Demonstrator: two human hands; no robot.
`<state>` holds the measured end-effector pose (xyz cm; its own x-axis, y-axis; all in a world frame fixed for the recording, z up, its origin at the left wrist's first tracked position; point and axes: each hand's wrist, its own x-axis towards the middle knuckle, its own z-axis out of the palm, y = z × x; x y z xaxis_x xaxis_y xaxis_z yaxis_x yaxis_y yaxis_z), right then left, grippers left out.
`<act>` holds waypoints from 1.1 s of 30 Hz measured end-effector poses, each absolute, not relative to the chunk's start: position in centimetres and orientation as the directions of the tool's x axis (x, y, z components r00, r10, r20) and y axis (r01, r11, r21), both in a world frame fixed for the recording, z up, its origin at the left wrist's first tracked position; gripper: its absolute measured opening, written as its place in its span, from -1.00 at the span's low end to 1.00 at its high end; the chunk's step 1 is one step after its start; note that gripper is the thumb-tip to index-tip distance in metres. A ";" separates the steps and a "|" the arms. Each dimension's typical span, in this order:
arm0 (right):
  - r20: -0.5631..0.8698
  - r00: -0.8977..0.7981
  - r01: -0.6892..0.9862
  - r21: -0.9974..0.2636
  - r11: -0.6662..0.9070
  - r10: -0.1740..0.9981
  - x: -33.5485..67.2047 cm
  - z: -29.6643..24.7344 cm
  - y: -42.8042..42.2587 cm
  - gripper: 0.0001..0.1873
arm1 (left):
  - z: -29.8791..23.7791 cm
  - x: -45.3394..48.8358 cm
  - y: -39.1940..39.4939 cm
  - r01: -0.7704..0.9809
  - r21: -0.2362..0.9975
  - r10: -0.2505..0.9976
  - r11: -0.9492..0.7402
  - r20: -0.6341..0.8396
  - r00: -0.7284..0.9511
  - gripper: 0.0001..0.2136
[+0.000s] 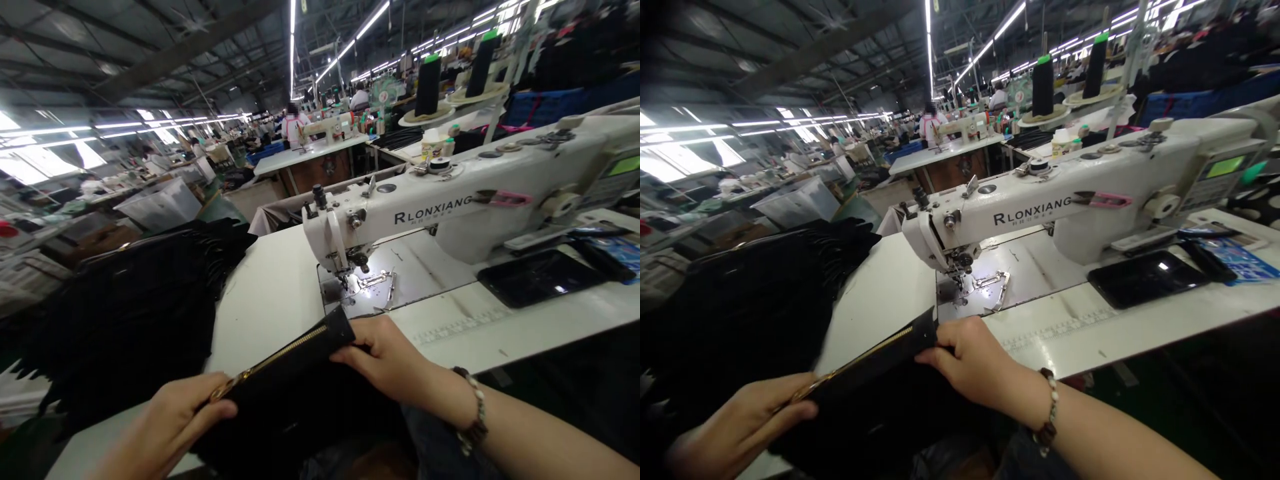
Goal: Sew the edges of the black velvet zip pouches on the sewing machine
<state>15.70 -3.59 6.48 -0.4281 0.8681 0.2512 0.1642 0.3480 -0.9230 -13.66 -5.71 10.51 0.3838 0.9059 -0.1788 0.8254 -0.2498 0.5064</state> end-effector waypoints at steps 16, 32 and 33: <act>0.199 -0.404 0.279 -0.903 0.327 0.893 16.7 6.4 -4.1 -0.86 | 10.7 -4.1 -1.1 0.568 0.820 0.850 -0.065 -0.253 0.462 -0.79; 0.203 -0.259 0.464 -0.831 0.306 0.944 16.1 6.7 -5.0 -0.77 | 10.2 -3.7 -1.6 0.410 0.898 0.847 0.160 -0.338 0.410 -0.64; 0.195 -0.253 0.463 -0.836 0.296 0.948 16.1 6.7 -4.9 -0.77 | 10.1 -3.7 -1.6 0.390 0.902 0.849 0.183 -0.345 0.400 -0.63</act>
